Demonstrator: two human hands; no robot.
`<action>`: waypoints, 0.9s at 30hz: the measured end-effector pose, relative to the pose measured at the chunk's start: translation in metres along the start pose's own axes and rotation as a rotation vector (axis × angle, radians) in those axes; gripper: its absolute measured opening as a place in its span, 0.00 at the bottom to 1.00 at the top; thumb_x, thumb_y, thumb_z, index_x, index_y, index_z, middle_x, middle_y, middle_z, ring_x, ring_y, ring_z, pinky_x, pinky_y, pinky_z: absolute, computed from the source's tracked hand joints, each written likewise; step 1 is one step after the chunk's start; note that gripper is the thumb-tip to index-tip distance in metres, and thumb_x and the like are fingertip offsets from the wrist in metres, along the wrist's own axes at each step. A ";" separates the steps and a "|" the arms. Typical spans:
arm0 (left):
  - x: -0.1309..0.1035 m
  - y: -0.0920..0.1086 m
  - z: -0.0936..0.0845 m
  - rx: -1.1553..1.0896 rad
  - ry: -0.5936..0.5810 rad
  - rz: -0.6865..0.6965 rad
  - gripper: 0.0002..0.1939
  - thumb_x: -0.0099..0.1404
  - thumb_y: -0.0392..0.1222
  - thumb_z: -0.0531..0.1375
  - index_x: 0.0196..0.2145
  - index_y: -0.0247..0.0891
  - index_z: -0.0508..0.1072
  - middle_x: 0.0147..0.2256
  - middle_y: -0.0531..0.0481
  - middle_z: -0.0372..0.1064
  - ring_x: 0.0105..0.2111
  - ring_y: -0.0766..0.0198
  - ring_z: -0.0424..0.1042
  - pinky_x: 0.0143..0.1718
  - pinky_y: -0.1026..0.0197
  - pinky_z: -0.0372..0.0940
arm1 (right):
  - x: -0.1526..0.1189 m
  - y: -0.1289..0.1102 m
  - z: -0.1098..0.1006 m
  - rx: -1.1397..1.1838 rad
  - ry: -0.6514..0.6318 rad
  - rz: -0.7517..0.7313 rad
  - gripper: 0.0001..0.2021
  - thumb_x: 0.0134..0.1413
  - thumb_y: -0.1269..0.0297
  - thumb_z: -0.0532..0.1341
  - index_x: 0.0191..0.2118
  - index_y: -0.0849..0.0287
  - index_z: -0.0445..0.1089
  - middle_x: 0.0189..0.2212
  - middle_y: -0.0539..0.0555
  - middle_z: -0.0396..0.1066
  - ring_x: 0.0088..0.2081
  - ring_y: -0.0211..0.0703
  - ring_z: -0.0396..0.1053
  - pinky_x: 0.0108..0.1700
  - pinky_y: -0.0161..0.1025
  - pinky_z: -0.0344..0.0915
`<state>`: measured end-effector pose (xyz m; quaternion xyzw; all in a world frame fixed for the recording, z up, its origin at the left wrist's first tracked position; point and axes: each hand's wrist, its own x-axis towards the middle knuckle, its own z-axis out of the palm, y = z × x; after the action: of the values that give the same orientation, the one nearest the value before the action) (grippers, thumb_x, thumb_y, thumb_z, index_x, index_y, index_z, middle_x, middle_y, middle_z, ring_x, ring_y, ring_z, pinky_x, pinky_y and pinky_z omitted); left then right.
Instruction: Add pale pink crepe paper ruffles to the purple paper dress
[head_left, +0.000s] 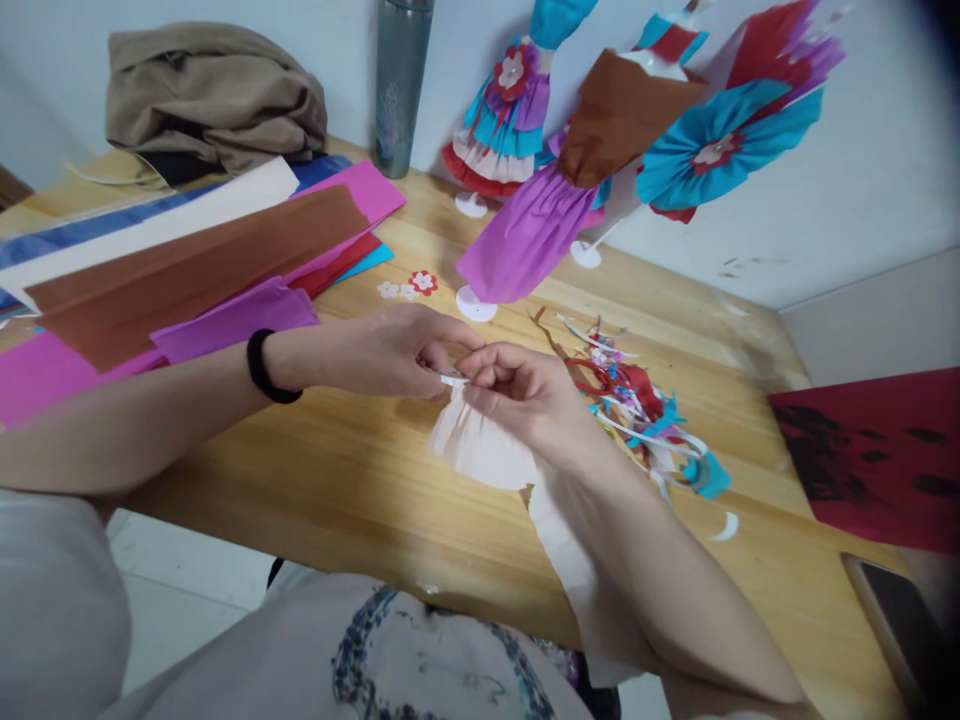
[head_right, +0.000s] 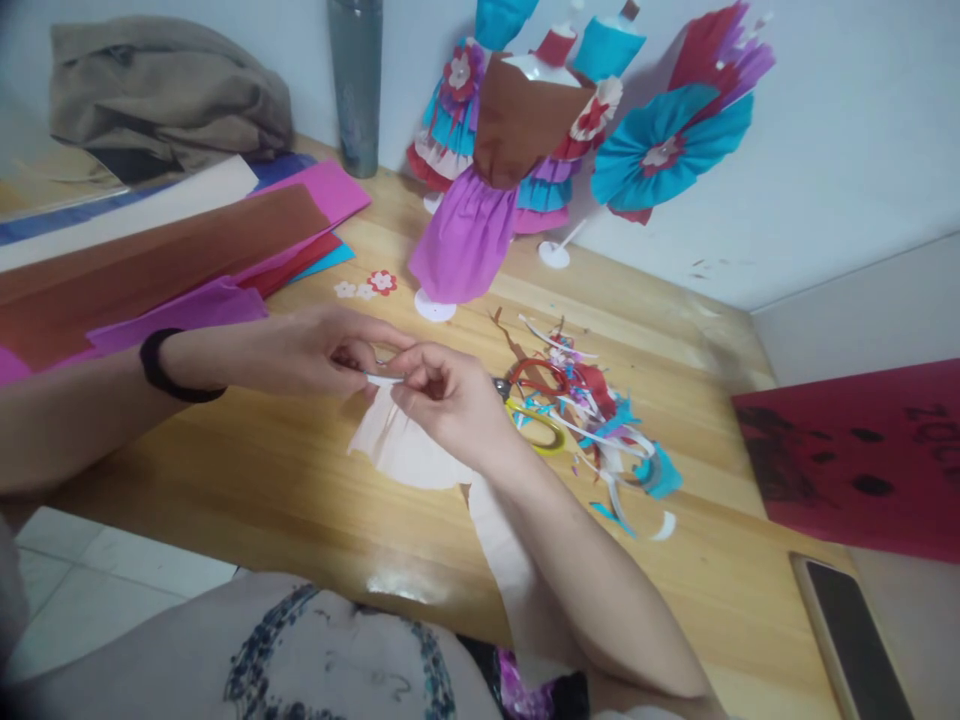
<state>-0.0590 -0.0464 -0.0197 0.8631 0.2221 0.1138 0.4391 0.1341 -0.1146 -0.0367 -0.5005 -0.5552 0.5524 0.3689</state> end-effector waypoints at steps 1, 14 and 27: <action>0.000 -0.002 0.001 -0.017 -0.002 -0.007 0.17 0.62 0.33 0.56 0.49 0.33 0.73 0.28 0.53 0.73 0.25 0.70 0.67 0.26 0.69 0.57 | 0.000 0.001 -0.001 -0.011 -0.028 0.020 0.09 0.45 0.62 0.67 0.33 0.59 0.72 0.19 0.43 0.62 0.20 0.30 0.55 0.22 0.32 0.50; 0.002 0.007 0.014 -0.116 0.068 -0.109 0.30 0.55 0.29 0.53 0.57 0.30 0.69 0.22 0.59 0.61 0.21 0.75 0.58 0.22 0.73 0.51 | 0.000 0.003 0.000 -0.111 -0.039 0.049 0.07 0.41 0.63 0.63 0.30 0.59 0.70 0.20 0.45 0.62 0.21 0.32 0.56 0.23 0.34 0.52; -0.001 0.011 0.020 -0.366 0.071 -0.104 0.33 0.58 0.32 0.54 0.62 0.26 0.62 0.19 0.61 0.52 0.20 0.72 0.51 0.20 0.71 0.48 | -0.006 0.001 -0.003 -0.385 0.000 -0.106 0.07 0.47 0.64 0.60 0.31 0.61 0.72 0.21 0.48 0.65 0.22 0.35 0.58 0.25 0.35 0.55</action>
<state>-0.0487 -0.0665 -0.0224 0.7516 0.2576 0.1599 0.5857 0.1387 -0.1201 -0.0366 -0.5318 -0.6764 0.4156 0.2949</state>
